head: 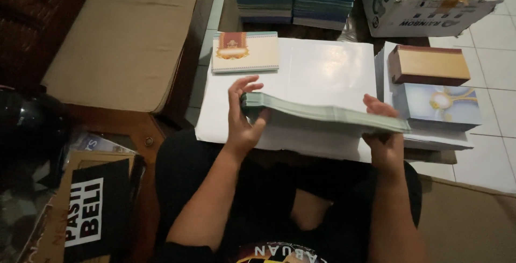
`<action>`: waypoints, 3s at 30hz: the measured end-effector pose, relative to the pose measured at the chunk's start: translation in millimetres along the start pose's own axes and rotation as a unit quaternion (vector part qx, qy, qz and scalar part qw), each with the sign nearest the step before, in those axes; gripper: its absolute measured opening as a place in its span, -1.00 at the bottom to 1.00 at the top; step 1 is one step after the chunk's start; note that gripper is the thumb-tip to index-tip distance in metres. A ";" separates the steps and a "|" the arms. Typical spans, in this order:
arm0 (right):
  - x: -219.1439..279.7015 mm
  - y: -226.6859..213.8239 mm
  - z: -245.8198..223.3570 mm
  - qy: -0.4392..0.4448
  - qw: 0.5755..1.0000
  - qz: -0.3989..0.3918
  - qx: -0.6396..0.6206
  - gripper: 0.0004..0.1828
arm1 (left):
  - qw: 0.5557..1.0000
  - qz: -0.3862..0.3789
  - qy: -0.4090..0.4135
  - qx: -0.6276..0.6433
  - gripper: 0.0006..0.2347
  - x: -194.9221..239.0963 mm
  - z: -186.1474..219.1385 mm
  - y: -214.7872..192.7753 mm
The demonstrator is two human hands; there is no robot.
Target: A person sitting on the floor inserts cards into light blue folders and smooths them flat on a table.
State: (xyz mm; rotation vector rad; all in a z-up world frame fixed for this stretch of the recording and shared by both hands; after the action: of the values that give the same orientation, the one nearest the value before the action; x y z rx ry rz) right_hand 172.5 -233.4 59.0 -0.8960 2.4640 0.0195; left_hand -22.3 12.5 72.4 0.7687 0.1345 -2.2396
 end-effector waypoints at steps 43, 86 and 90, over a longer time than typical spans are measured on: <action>7.7 -12.0 68.3 0.370 0.920 -0.068 0.114 -0.46 | 0.861 -0.056 -0.458 -0.212 -0.52 9.1 -77.0 -26.8; 4.1 -7.0 55.1 0.358 0.871 -0.025 0.335 -0.41 | 0.822 -0.302 -0.016 -0.483 -0.45 39.5 -89.5 85.0; 1.5 -11.5 60.0 0.372 0.865 -0.014 0.336 -0.47 | 0.812 -0.309 -0.008 -0.496 -0.44 37.9 -88.6 85.8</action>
State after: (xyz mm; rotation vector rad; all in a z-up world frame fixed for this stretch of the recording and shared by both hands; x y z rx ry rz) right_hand 206.2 -232.4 8.1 -0.6781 2.7696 -1.3397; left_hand 59.6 -44.2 -9.6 0.0970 1.5973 -2.2648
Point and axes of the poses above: each hand's wrist, its own x-axis away from the middle knuckle, its own y-axis out of the palm, z = x × y, the point moved 4 cm from there along -x, towards the middle knuckle, and after that the axes turned 7 degrees about x, right-handed, at the moved point
